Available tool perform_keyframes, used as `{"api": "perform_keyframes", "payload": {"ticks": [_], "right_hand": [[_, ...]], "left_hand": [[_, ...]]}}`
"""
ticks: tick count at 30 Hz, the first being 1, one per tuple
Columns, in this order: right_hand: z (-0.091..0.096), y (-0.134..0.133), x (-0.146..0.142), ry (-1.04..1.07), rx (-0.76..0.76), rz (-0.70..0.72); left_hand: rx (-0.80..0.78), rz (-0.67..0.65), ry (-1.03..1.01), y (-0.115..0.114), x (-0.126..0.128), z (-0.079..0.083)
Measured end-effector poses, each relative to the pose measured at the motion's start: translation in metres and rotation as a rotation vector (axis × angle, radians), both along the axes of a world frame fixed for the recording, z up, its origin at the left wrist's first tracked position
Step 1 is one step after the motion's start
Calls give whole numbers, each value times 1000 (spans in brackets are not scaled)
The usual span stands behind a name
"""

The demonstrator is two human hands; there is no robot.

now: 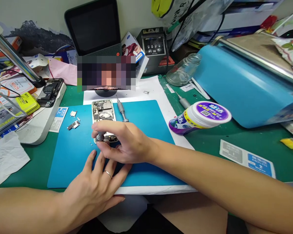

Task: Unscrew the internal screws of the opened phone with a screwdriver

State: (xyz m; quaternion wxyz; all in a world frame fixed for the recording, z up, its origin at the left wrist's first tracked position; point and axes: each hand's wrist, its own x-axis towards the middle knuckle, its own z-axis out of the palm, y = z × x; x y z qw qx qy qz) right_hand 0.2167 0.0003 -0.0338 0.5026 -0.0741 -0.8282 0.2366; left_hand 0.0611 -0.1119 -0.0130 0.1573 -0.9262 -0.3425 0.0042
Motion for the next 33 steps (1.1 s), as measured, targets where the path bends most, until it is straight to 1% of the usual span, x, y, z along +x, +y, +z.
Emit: {"api": "perform_keyframes", "payload": {"ticks": [13,17,21,29,33], "right_hand": [[2,2,1,29,-6,-31],[3,2,0,29,-28,-17],[3,1,0,15,-59,17],[11,-1,-4,24,-162,148],[7,-2,-4,20,-189,190]], "left_hand": [[-5,-6,13,1,0,2],[-9,0,4,0,0,1],[-27,23,-20,-1,0,1],[-57,20,-27,1,-1,-1],[-66,16,-17,0,-1,-1]]}}
